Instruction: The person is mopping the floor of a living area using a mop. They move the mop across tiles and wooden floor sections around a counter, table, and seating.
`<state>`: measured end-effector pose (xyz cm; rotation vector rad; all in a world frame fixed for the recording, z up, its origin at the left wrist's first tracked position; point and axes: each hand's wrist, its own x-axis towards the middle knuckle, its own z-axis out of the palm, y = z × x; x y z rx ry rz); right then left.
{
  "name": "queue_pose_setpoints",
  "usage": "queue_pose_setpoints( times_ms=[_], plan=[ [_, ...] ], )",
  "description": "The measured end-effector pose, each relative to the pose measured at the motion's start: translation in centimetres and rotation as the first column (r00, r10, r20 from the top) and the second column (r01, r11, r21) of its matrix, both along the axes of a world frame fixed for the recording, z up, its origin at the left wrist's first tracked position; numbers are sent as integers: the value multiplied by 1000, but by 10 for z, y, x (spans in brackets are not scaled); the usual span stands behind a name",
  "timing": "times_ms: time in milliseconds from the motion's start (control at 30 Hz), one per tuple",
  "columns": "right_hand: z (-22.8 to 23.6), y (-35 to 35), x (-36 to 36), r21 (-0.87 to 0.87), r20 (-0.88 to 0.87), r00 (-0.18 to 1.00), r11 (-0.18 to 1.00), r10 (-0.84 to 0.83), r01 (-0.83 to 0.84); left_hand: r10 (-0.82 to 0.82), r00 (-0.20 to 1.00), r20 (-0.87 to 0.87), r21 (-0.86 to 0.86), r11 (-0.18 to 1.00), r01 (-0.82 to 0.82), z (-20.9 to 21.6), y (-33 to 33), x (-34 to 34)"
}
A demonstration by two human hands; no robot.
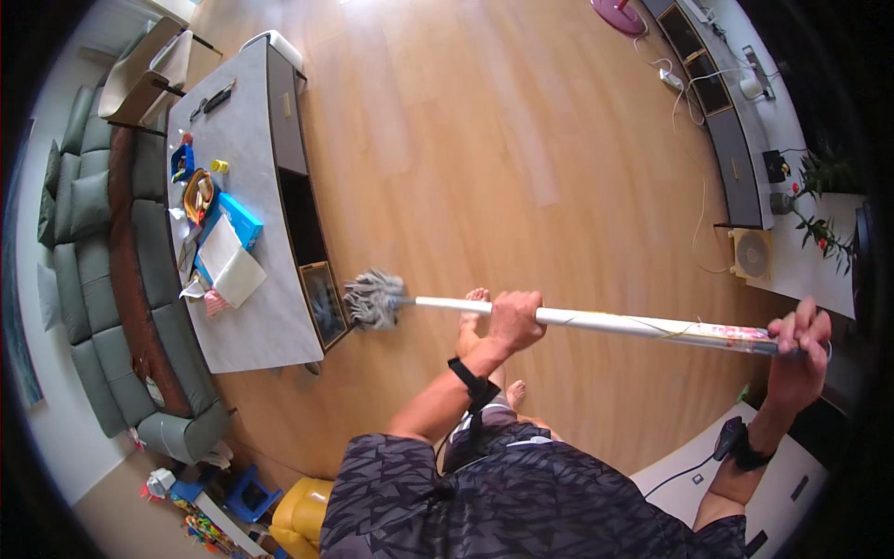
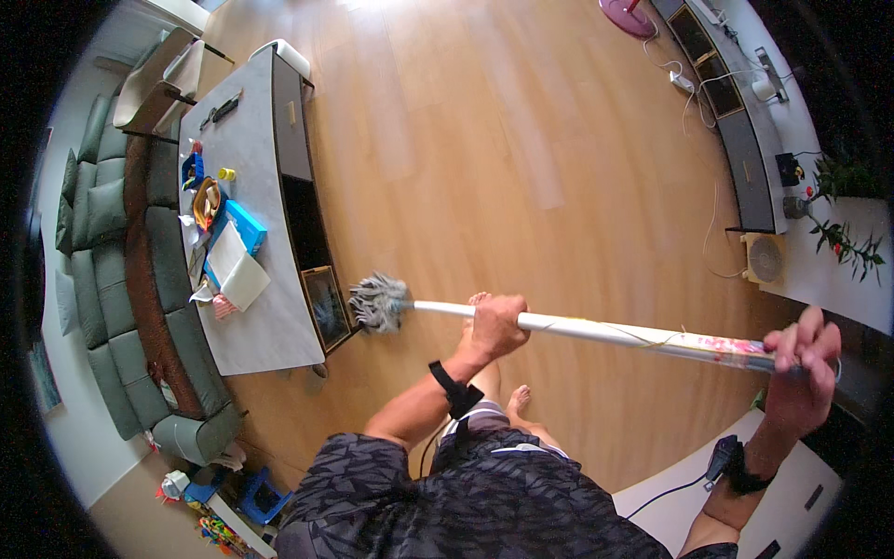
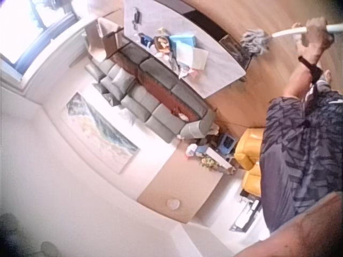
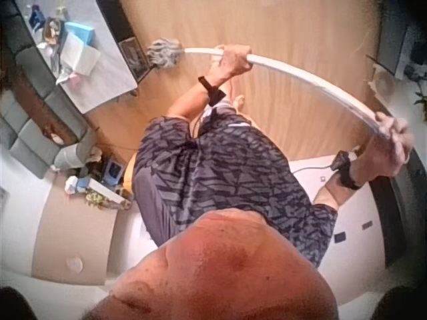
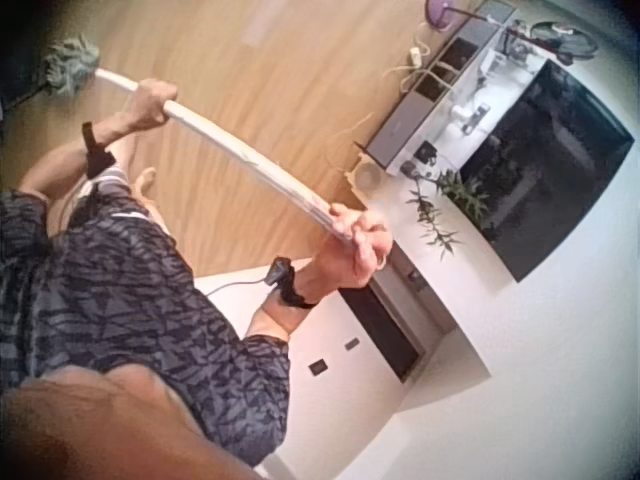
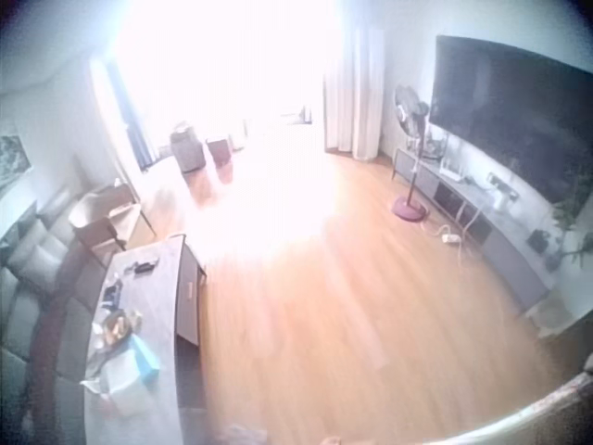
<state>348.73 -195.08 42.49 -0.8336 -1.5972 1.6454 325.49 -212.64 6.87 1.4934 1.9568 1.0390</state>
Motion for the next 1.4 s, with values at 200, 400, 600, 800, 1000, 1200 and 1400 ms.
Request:
queue_pose_setpoints(
  times_ms=[200, 400, 600, 800, 1000, 1200, 1400],
  plan=[
    [-32, -39, -50, 194, -119, 992, 981, 33, -10, 204, 966, -157, 295, 943, -151, -24, 95, -113],
    [-141, -83, -139, 304, 52, 983, 935, 174, -181, 228, 969, -94, 162, 964, -211, -107, 137, -238],
    [-115, -90, -73, 208, 89, 988, 968, 124, -140, 287, 939, -192, 244, 940, -237, -105, 108, -160],
    [-64, -142, 130, 155, 88, 990, 983, -109, 95, 136, 986, -93, 83, 988, -128, -49, 54, 65],
    [-1, -276, 371, 238, 178, 845, 855, -504, 460, -349, 935, -54, -209, 920, 332, 12, -11, 318],
    [81, -407, 449, 481, 134, 711, 672, -691, 563, -788, 599, 141, -132, 585, 800, 58, -67, 504],
    [72, -459, 456, 441, 5, 676, 609, -737, 660, -882, 433, 186, -125, 416, 901, 57, -100, 536]
  ],
)
